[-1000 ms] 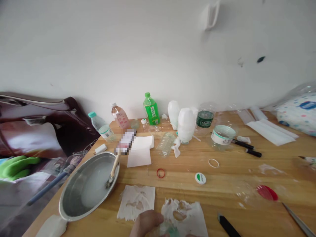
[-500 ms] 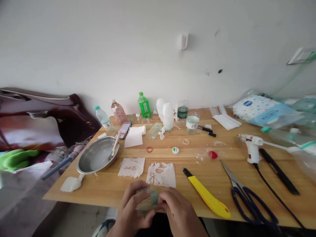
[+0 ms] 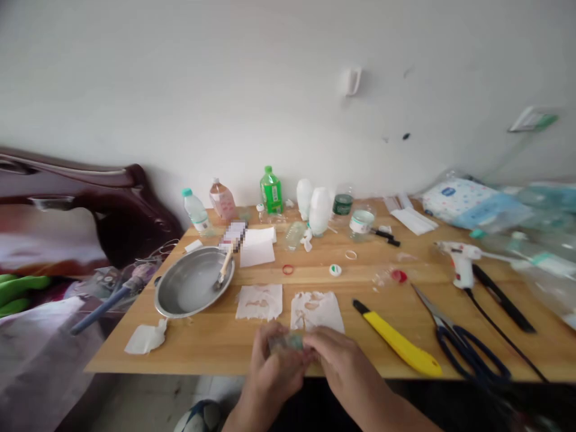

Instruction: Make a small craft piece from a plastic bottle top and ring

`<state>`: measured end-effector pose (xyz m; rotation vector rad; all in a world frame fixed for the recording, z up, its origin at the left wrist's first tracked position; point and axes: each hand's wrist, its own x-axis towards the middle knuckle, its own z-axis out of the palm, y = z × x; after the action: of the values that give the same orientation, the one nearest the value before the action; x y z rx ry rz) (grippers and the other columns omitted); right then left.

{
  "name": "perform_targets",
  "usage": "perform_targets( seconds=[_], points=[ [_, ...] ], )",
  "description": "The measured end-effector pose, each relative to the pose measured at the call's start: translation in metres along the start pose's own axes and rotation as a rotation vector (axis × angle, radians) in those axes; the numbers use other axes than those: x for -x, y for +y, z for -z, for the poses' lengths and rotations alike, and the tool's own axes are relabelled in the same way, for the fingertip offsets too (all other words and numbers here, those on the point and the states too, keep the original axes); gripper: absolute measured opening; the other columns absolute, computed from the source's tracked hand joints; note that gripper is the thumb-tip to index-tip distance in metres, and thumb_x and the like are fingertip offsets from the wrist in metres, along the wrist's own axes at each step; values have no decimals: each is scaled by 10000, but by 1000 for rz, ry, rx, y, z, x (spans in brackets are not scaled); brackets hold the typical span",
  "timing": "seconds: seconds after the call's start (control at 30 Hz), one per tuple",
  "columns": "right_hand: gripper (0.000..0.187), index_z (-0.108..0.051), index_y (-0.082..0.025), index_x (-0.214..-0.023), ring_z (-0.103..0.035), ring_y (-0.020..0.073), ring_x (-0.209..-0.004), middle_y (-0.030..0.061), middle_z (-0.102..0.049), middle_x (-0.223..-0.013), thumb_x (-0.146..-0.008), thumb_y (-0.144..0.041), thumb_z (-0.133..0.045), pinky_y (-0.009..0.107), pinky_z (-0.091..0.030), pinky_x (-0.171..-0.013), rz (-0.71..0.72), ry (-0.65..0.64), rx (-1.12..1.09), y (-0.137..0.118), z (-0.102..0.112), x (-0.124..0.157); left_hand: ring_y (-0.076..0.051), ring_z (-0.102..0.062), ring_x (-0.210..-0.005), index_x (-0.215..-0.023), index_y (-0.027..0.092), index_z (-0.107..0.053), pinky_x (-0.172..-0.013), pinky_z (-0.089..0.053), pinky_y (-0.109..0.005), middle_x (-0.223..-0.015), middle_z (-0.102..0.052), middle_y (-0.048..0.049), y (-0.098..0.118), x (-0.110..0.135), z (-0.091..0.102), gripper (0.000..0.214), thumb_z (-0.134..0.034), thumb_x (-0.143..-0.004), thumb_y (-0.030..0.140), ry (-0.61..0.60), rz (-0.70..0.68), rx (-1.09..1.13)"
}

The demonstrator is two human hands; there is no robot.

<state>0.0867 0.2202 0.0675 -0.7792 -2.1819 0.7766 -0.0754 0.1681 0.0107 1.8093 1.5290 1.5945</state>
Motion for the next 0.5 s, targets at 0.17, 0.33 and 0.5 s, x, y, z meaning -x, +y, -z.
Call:
perform_targets(
  seconds=[0.17,0.33,0.5],
  points=[
    [180,-519,-247,-869,-660,139,-728,-3,-644,-806,-948,-102,-446,224,-537,-688,-127,214,82,-9,-21,7,-241,-632,-1059,-1020,240,-665,-845,-592,-396,-1138,-560,-91,-1,-26,21,226,-762,-819,278,-43,-131,63],
    [140,-565,-248,-1034,-701,159,-842,24,-699,-917,-965,-140,-511,242,-563,-766,-152,336,55,-30,-24,15,-250,-601,-1111,-1027,237,-657,-872,-573,-401,-1140,-562,-96,13,-26,37,254,-760,-824,349,-100,-108,115],
    [207,-609,-239,-974,-682,170,-817,32,-679,-872,-955,-94,-463,271,-575,-750,-88,281,72,-41,-16,27,-250,-610,-1086,-1007,235,-658,-860,-572,-411,-1127,-561,-86,19,-8,30,229,-760,-825,330,-73,-154,91]
  ],
)
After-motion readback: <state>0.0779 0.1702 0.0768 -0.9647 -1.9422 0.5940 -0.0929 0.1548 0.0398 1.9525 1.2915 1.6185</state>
